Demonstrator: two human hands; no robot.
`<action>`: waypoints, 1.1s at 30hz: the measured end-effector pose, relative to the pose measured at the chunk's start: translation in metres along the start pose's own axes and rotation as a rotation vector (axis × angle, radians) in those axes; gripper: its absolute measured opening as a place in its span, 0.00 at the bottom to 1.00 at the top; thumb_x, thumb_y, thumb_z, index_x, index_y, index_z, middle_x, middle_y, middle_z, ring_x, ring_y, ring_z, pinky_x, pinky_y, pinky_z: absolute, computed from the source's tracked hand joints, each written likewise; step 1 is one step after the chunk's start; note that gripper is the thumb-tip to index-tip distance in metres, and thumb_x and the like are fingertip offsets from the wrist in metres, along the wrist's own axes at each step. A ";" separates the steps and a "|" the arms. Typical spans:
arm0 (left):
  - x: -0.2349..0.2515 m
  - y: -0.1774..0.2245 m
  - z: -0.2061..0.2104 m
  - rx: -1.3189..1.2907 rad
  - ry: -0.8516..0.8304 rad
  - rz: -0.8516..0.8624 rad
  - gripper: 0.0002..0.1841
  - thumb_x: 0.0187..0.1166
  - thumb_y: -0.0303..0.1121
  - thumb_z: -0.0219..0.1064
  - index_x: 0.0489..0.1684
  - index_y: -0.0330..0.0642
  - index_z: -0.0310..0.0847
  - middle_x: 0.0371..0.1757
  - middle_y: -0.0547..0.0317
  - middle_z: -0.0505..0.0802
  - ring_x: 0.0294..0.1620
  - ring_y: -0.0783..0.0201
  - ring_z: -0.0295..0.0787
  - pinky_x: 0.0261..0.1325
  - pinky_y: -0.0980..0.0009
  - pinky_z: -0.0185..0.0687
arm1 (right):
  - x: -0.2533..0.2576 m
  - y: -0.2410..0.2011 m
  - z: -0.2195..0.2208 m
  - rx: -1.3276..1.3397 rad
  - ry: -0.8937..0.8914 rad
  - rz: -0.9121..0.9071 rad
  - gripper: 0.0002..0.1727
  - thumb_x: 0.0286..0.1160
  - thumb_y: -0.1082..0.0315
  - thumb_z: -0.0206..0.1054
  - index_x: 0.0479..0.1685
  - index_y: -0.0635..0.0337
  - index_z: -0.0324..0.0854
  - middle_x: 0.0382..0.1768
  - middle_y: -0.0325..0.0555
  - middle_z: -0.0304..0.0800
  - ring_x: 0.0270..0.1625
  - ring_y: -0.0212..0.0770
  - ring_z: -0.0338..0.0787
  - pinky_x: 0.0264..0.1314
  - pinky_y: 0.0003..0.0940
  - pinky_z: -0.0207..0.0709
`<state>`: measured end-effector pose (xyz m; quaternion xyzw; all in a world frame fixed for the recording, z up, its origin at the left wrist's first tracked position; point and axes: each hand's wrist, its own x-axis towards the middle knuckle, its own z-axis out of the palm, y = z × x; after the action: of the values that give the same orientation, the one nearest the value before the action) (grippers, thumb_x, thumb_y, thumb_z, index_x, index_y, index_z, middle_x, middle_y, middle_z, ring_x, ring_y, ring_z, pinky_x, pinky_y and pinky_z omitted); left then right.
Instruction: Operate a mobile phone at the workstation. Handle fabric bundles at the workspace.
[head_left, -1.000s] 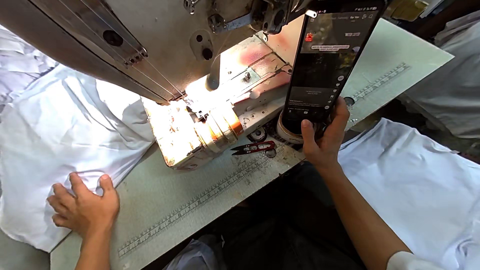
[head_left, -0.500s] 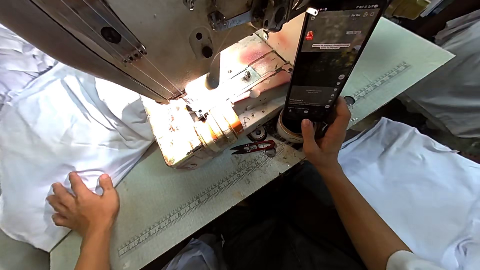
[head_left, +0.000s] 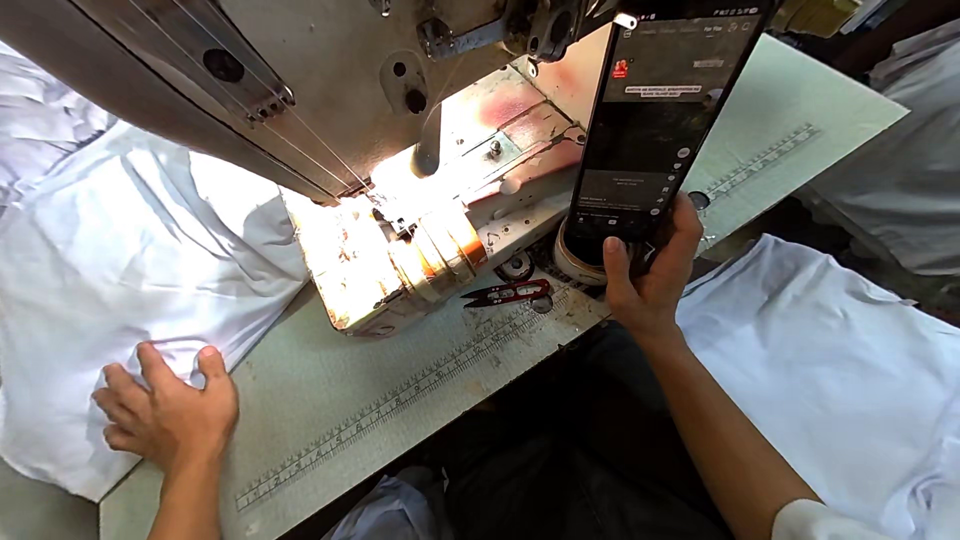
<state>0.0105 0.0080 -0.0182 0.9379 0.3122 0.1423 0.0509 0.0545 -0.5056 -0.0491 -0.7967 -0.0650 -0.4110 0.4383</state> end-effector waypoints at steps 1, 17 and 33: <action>-0.001 0.000 -0.001 -0.009 -0.002 0.006 0.42 0.85 0.63 0.48 0.93 0.42 0.56 0.93 0.30 0.53 0.93 0.26 0.41 0.83 0.23 0.38 | 0.000 0.000 0.000 0.008 -0.004 0.004 0.38 0.80 0.58 0.64 0.85 0.68 0.54 0.71 0.58 0.78 0.71 0.37 0.83 0.73 0.40 0.80; 0.001 -0.001 0.001 -0.001 -0.003 -0.009 0.42 0.85 0.64 0.48 0.93 0.44 0.56 0.94 0.32 0.53 0.94 0.28 0.41 0.84 0.23 0.36 | 0.001 0.001 0.001 0.025 0.012 -0.019 0.39 0.81 0.59 0.64 0.85 0.69 0.53 0.72 0.58 0.77 0.72 0.39 0.83 0.75 0.40 0.79; -0.001 0.002 -0.002 -0.021 -0.009 0.015 0.43 0.85 0.63 0.48 0.93 0.41 0.55 0.93 0.28 0.53 0.93 0.25 0.41 0.83 0.22 0.36 | 0.000 -0.002 -0.001 -0.039 -0.012 0.022 0.39 0.82 0.56 0.62 0.85 0.73 0.53 0.70 0.62 0.78 0.69 0.37 0.84 0.71 0.36 0.80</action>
<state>0.0096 0.0058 -0.0160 0.9403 0.3033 0.1417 0.0609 0.0531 -0.5052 -0.0472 -0.8082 -0.0510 -0.4025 0.4268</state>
